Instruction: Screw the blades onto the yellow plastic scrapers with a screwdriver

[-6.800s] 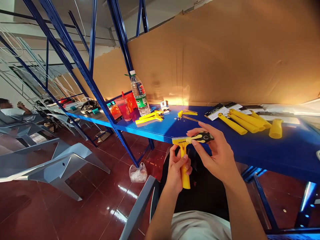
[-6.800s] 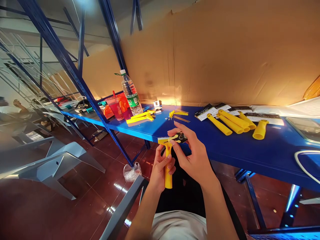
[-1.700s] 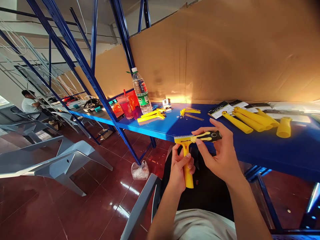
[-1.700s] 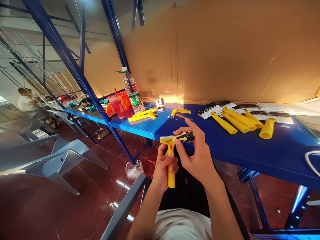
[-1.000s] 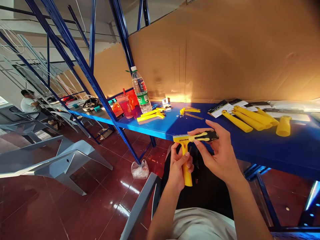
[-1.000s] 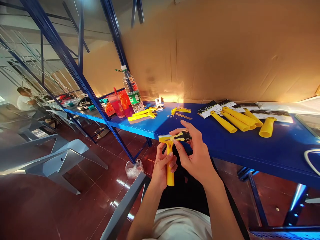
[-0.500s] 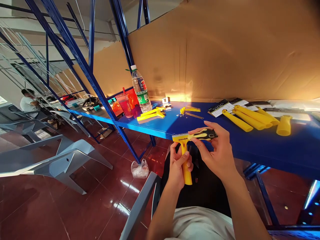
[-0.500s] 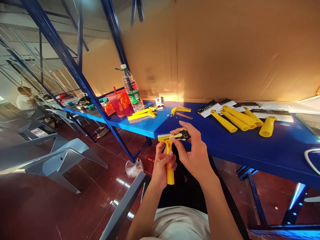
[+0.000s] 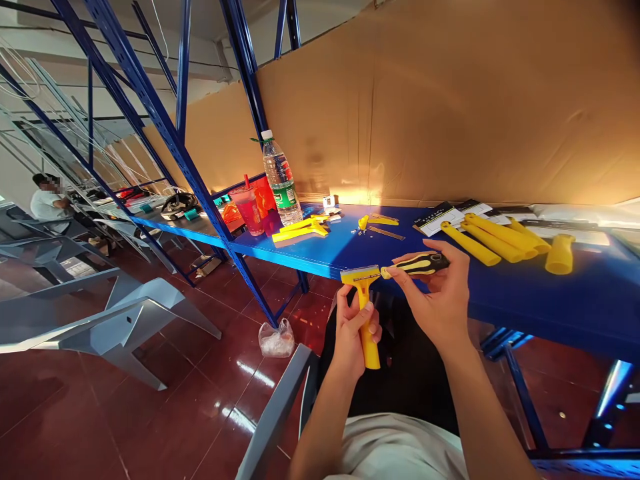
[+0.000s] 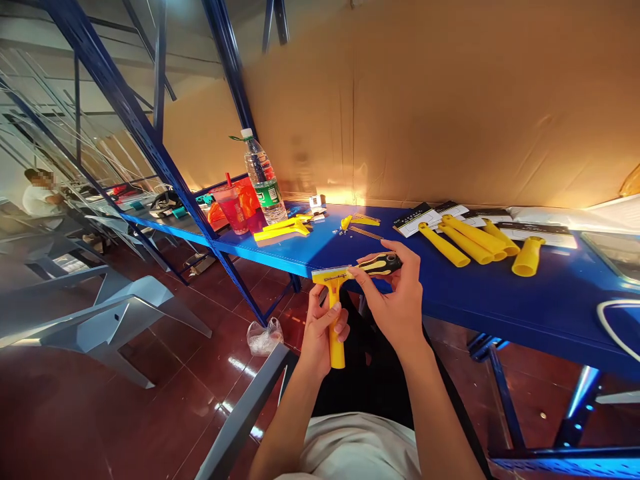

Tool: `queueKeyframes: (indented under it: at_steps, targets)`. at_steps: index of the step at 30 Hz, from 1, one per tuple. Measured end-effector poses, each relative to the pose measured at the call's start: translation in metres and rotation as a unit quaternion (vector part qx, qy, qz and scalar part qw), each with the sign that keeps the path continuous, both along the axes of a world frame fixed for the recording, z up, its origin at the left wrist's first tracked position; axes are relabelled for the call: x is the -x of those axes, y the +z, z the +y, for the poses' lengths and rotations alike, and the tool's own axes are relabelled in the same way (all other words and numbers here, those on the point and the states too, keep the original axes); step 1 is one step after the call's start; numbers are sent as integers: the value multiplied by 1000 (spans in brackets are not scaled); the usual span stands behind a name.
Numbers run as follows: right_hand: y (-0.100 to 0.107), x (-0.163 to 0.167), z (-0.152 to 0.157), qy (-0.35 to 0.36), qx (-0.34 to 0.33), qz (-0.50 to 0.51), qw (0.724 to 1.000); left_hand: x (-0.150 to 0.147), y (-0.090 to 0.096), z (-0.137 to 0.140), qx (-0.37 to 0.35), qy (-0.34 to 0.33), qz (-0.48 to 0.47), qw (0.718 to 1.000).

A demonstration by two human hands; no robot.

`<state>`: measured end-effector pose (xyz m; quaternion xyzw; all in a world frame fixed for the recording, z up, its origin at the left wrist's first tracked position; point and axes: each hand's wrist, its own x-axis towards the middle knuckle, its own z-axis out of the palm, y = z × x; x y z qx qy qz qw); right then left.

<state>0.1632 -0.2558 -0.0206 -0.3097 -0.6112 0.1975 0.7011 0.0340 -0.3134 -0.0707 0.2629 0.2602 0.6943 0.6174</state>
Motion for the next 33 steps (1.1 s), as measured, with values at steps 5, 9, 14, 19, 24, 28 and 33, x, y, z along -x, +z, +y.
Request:
queueKeyframes:
  at_steps: [5, 9, 14, 19, 24, 28, 33]
  targets:
    - [23, -7, 60, 1, -17, 78, 997, 6, 4, -1, -13, 9, -36, 999]
    - [47, -12, 159, 1, 35, 85, 996, 13, 8, -3, -38, 10, -60, 997]
    - [45, -6, 233, 26, 191, 126, 973, 20, 10, -6, -47, 19, -70, 996]
    - [31, -7, 238, 21, 260, 168, 951, 23, 8, -6, -46, 19, -72, 996]
    - [44, -12, 242, 54, 295, 20, 954, 22, 6, -6, -36, 12, -90, 995]
    - [60, -2, 253, 94, 313, -167, 930, 23, 4, -4, -40, 5, -103, 994]
    - [70, 28, 269, 108, 303, -358, 877, 27, 1, -2, -43, 9, -97, 994]
